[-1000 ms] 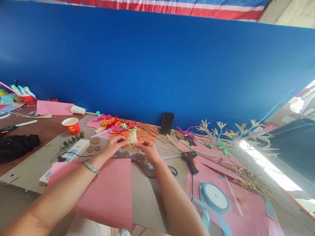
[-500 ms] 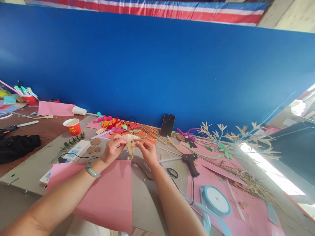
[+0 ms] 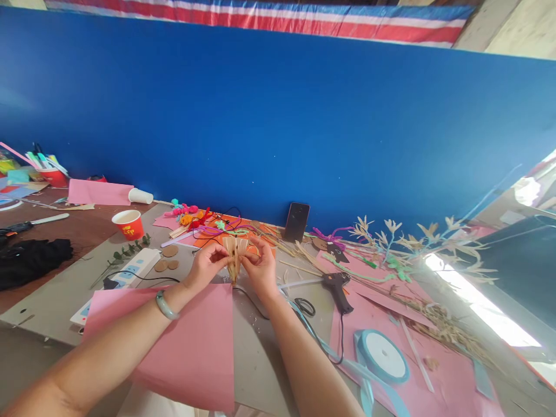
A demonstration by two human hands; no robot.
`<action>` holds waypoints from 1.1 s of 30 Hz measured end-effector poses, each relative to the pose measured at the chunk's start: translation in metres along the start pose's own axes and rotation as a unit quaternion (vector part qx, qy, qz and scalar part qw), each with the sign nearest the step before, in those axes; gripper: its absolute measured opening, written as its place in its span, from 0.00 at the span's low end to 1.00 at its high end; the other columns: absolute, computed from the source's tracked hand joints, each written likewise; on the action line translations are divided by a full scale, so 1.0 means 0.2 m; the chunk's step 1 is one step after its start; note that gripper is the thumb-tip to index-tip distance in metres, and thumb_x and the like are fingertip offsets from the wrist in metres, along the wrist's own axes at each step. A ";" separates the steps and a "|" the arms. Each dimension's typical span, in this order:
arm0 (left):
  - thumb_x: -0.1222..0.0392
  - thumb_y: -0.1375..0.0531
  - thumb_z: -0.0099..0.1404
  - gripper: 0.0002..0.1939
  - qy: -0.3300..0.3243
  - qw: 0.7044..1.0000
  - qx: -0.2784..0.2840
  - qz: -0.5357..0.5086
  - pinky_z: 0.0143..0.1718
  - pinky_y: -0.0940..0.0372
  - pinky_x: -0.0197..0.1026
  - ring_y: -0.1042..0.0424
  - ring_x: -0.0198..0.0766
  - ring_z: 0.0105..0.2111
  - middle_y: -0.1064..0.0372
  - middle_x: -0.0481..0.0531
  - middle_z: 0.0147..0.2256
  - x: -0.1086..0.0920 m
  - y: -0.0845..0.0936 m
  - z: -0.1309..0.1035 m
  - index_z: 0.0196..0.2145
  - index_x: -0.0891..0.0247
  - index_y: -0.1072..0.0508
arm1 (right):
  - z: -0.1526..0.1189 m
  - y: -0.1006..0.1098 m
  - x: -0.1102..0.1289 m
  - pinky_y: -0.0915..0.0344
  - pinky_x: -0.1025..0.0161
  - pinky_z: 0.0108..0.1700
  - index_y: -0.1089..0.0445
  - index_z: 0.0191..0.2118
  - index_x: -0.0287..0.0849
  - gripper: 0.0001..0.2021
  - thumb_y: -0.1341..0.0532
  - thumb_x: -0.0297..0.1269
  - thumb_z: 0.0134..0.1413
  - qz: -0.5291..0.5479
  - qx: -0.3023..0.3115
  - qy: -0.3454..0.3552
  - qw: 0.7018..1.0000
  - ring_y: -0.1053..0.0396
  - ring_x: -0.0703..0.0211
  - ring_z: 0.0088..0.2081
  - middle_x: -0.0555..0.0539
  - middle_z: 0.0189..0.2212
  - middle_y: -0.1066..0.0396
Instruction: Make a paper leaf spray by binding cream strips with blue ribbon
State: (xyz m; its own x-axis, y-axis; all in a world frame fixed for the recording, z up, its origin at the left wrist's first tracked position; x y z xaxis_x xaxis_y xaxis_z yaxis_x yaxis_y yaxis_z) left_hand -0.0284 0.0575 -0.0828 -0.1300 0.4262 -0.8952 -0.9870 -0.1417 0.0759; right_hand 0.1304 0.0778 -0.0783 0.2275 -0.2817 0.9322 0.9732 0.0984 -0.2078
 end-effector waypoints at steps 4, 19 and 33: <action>0.61 0.32 0.46 0.18 0.098 0.986 -0.046 -0.130 0.27 0.35 0.35 0.30 0.33 0.23 0.31 0.45 0.23 0.04 0.00 0.03 0.32 0.63 0.34 | 0.01 0.01 -0.01 0.31 0.55 0.44 0.28 0.31 0.41 0.12 0.29 0.38 0.36 -0.037 0.006 -0.031 0.999 0.27 0.54 0.36 0.46 0.35 0.25; 0.58 0.31 0.43 0.14 0.200 0.964 -0.029 -0.174 0.25 0.36 0.35 0.30 0.34 0.23 0.28 0.47 0.22 0.01 0.03 0.03 0.27 0.65 0.27 | 0.01 0.02 -0.05 0.45 0.69 0.21 0.37 0.25 0.43 0.15 0.33 0.46 0.42 0.010 0.034 -0.114 0.993 0.42 0.69 0.16 0.56 0.16 0.35; 0.58 0.30 0.42 0.15 0.197 0.967 -0.047 -0.155 0.24 0.36 0.35 0.32 0.32 0.20 0.29 0.47 0.21 0.04 0.04 0.04 0.28 0.66 0.27 | 0.00 0.00 -0.07 0.37 0.66 0.23 0.42 0.31 0.46 0.18 0.34 0.49 0.43 0.040 0.057 -0.137 0.988 0.33 0.63 0.17 0.54 0.16 0.29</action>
State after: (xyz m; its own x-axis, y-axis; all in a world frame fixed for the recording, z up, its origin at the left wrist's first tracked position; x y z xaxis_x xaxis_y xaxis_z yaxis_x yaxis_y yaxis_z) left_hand -0.0374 0.0678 -0.0859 0.2348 0.0911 -0.9678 -0.9576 -0.1495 -0.2464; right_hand 0.1264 0.0816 -0.0905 0.2700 -0.0016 0.9629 0.9391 0.2213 -0.2630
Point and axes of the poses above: each hand's wrist, its own z-axis towards the middle knuckle, its own y-axis out of the back of the hand, x = y × z, the point moved 4 cm from there along z, towards the middle knuckle
